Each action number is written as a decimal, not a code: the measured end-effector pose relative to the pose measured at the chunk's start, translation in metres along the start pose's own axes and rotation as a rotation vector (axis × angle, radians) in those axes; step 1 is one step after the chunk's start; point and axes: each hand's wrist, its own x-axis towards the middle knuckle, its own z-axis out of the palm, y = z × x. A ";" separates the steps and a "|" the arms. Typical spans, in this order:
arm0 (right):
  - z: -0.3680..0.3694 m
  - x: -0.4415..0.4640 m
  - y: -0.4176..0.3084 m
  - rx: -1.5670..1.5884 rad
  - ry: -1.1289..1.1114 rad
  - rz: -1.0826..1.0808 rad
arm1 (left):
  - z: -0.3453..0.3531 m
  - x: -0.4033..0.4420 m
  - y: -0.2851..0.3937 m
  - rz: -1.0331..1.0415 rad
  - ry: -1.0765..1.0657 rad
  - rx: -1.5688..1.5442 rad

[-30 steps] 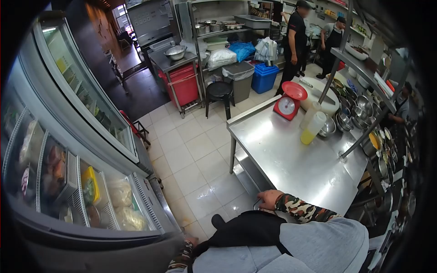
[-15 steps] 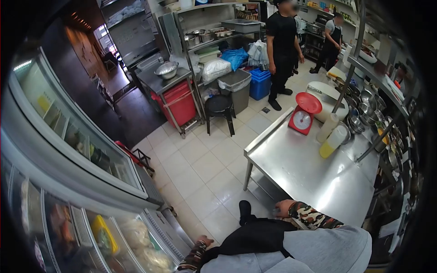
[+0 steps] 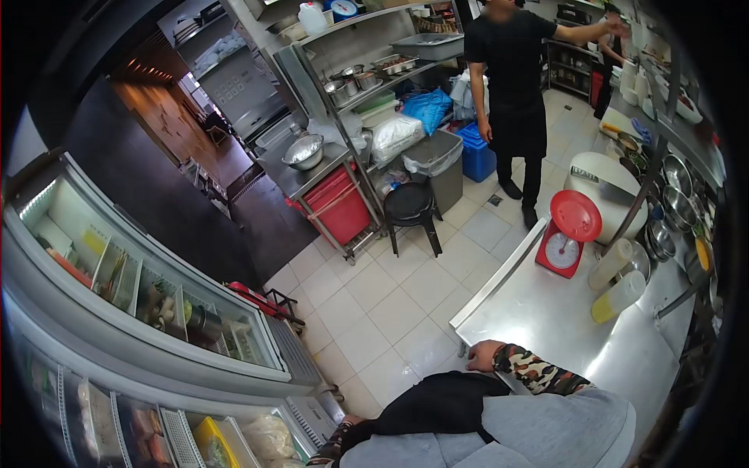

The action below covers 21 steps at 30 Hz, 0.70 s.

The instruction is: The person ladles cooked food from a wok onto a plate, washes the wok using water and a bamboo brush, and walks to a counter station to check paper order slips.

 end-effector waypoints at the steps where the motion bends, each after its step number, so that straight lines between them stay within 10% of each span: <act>1: -0.005 0.005 0.000 0.006 -0.002 0.005 | -0.011 0.006 0.000 0.092 -0.049 0.002; 2: -0.010 0.009 -0.001 0.030 0.028 0.004 | -0.027 0.011 -0.006 0.290 -0.211 -0.149; 5: -0.022 0.015 -0.001 0.085 0.079 -0.004 | -0.081 -0.016 0.085 -0.106 0.071 0.002; 10: -0.035 0.032 0.005 0.205 0.010 -0.029 | -0.124 0.015 0.092 -0.077 0.025 -0.082; 21: -0.064 0.059 -0.011 0.203 0.099 0.251 | -0.174 0.148 0.010 -0.258 0.114 -0.151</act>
